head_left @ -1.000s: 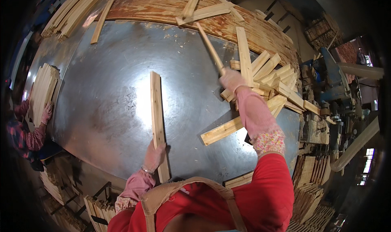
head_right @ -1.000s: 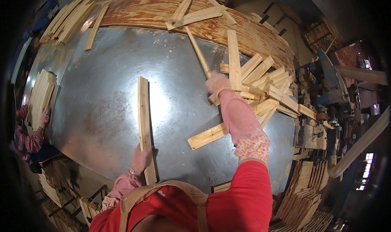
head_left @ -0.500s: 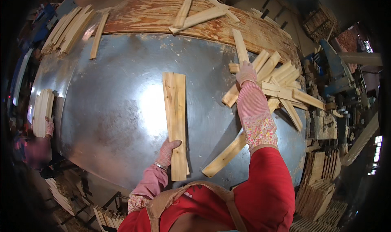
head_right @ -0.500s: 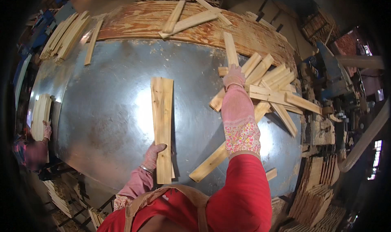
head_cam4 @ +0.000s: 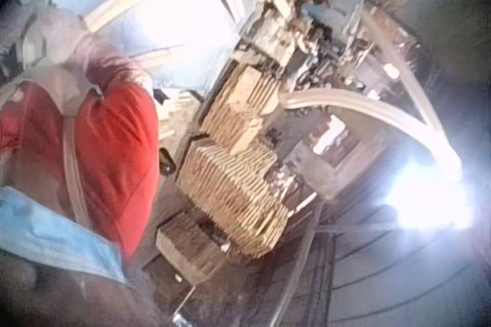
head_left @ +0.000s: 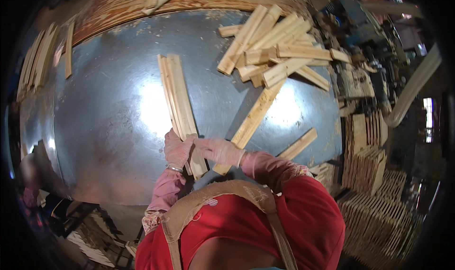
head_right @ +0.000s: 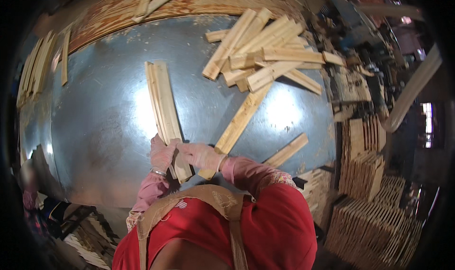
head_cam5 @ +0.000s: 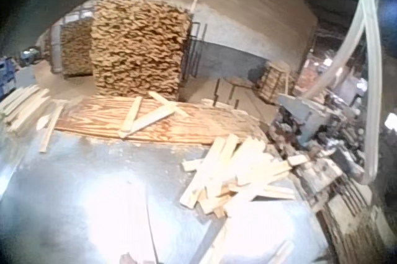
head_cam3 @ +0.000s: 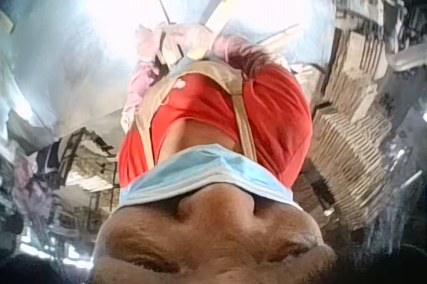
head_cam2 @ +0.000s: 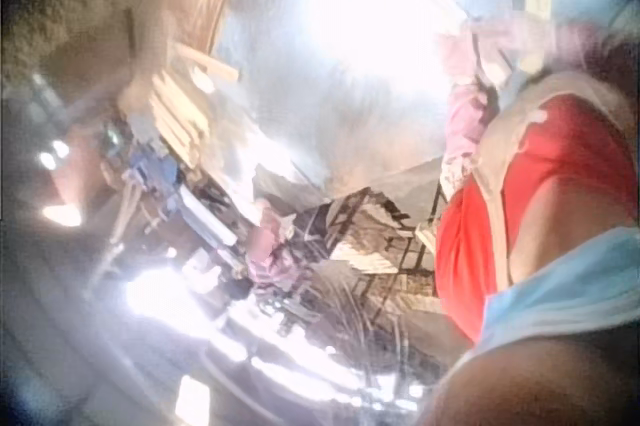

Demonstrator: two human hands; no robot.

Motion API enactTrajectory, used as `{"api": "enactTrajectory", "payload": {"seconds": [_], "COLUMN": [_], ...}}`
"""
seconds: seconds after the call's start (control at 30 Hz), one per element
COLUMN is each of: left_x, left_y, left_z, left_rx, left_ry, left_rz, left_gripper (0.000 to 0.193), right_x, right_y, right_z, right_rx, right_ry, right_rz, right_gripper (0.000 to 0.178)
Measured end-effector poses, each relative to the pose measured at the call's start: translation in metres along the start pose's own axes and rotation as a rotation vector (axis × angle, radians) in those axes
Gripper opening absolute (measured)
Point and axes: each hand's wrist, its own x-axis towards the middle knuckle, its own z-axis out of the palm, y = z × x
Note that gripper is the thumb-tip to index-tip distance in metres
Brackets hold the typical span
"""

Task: The person sorts and stacks thin wooden slats on a large metal table. They pick up individual pieces from a disorganized pile, align them, and place them into a neat stack.

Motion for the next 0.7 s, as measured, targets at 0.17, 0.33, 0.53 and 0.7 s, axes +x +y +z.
{"api": "enactTrajectory", "payload": {"seconds": [0.17, 0.33, 0.53, 0.7], "left_x": [-0.004, 0.004, -0.01, -0.011], "left_y": [-0.003, -0.012, 0.006, -0.115], "left_z": [0.013, 0.024, 0.015, 0.016], "left_rx": [0.051, -0.039, -0.255, -0.316], "left_ry": [-0.001, 0.017, 0.036, 0.211], "left_rz": [-0.043, -0.029, 0.001, 0.143], "left_gripper": [0.1, 0.095, 0.078, 0.07], "right_x": [-0.059, -0.054, -0.033, -0.029], "right_y": [0.104, 0.191, 0.264, 0.129], "right_z": [-0.053, -0.224, -0.28, -0.224], "right_rx": [0.74, 0.926, 0.632, 1.294], "right_ry": [1.124, 1.461, 1.567, 1.28], "right_rz": [-0.091, 0.223, 0.267, -0.377], "right_gripper": [0.051, 0.086, 0.076, 0.067]}}
